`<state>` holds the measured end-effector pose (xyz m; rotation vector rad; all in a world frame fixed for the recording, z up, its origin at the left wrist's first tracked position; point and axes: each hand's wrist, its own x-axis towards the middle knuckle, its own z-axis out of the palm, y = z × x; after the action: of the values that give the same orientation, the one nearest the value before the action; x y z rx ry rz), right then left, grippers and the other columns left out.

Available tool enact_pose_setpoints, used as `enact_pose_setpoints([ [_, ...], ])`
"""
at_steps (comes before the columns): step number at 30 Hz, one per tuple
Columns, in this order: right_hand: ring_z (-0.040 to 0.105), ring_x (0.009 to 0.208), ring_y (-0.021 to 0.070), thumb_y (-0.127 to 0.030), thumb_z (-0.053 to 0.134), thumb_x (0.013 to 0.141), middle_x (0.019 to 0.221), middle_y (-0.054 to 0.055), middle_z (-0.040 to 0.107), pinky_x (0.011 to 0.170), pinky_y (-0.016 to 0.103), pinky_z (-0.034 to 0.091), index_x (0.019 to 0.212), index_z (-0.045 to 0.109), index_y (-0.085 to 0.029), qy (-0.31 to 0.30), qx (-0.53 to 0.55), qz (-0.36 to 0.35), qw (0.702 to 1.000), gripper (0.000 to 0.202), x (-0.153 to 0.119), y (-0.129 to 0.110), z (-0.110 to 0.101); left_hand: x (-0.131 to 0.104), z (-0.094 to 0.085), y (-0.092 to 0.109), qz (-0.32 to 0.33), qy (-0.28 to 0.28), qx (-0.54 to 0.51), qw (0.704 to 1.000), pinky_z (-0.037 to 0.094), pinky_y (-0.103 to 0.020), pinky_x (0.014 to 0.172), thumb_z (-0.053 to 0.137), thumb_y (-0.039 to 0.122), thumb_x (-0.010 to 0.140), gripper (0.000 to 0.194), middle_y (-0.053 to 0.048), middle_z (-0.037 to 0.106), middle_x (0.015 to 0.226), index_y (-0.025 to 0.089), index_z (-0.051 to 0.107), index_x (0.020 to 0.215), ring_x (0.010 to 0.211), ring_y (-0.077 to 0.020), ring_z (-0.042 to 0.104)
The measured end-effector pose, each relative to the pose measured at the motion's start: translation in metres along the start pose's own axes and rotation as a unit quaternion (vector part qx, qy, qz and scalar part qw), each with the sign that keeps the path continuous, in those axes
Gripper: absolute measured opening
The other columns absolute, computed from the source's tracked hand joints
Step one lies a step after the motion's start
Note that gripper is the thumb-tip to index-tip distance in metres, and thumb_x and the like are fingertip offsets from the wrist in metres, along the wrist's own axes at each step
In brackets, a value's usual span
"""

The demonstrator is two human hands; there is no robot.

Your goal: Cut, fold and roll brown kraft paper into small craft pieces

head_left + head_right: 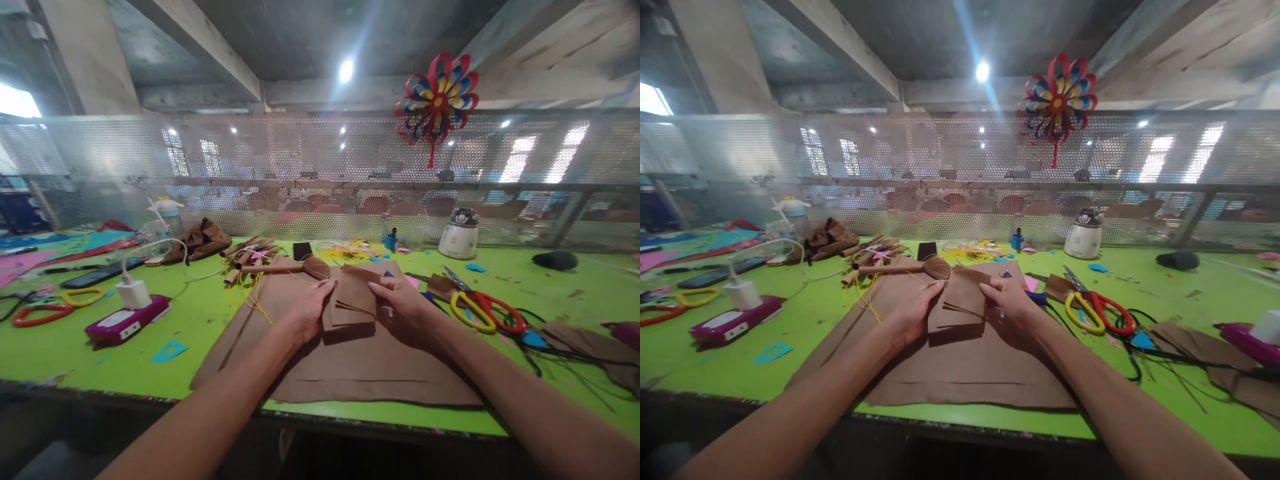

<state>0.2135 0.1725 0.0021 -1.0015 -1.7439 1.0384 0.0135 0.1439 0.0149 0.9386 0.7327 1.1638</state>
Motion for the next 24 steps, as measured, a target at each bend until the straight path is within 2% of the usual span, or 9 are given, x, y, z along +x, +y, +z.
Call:
enact_pose_setpoints([
  [3,0.045,0.046,0.0110,-0.047,0.054,0.077,0.053,0.001,0.053,0.048,0.025,0.034,0.059,0.051,-0.018,-0.015,-0.001,0.026,1.000,0.035,0.001,0.002,-0.001,0.001,0.000,-0.001,-0.004,-0.005,0.001,1.000,0.051,-0.034,0.074,0.056,0.022,0.080,0.021,-0.008,0.072,0.081,0.012,0.065,0.096,0.073,-0.0209,0.067],
  [7,0.038,0.045,0.0101,-0.045,0.053,0.077,0.047,-0.002,0.045,0.048,0.026,0.030,0.051,0.046,-0.019,-0.037,-0.080,0.002,0.996,0.037,-0.001,-0.004,0.000,0.000,0.001,-0.001,-0.010,-0.004,0.004,1.000,0.051,-0.033,0.069,0.056,0.025,0.081,0.025,-0.009,0.071,0.081,0.012,0.064,0.100,0.068,-0.0210,0.066],
  [12,0.040,0.049,0.0119,-0.048,0.048,0.079,0.053,-0.001,0.046,0.050,0.026,0.031,0.057,0.048,-0.020,-0.071,-0.076,-0.019,0.994,0.035,-0.002,-0.011,0.002,-0.001,0.003,0.000,0.002,0.006,0.013,1.000,0.051,-0.030,0.066,0.056,0.021,0.081,0.020,-0.009,0.071,0.077,0.011,0.065,0.096,0.062,-0.0181,0.065],
  [18,0.041,0.054,0.0142,-0.051,0.043,0.081,0.057,0.002,0.048,0.053,0.028,0.035,0.056,0.042,-0.021,-0.017,-0.068,-0.049,0.996,0.039,-0.001,-0.008,0.006,-0.002,0.003,0.001,0.010,-0.016,0.004,1.000,0.052,-0.031,0.069,0.055,0.021,0.081,0.020,-0.010,0.071,0.084,0.011,0.065,0.094,0.071,-0.0198,0.066],
  [20,0.044,0.056,0.0151,-0.051,0.047,0.080,0.059,0.003,0.051,0.056,0.029,0.038,0.057,0.045,-0.021,0.016,-0.049,-0.050,0.997,0.038,0.001,-0.005,0.006,-0.001,0.003,0.001,0.019,0.000,0.011,1.000,0.052,-0.031,0.070,0.054,0.020,0.080,0.018,-0.009,0.071,0.082,0.012,0.065,0.092,0.072,-0.0202,0.066],
  [24,0.048,0.052,0.0149,-0.054,0.051,0.075,0.055,0.003,0.052,0.053,0.029,0.041,0.057,0.047,-0.020,0.125,-0.011,-0.023,0.992,0.039,0.007,-0.001,0.000,0.003,0.000,-0.001,0.035,0.061,0.033,0.997,0.051,-0.033,0.075,0.053,0.018,0.079,0.014,-0.006,0.071,0.076,0.013,0.065,0.085,0.075,-0.0210,0.066],
])
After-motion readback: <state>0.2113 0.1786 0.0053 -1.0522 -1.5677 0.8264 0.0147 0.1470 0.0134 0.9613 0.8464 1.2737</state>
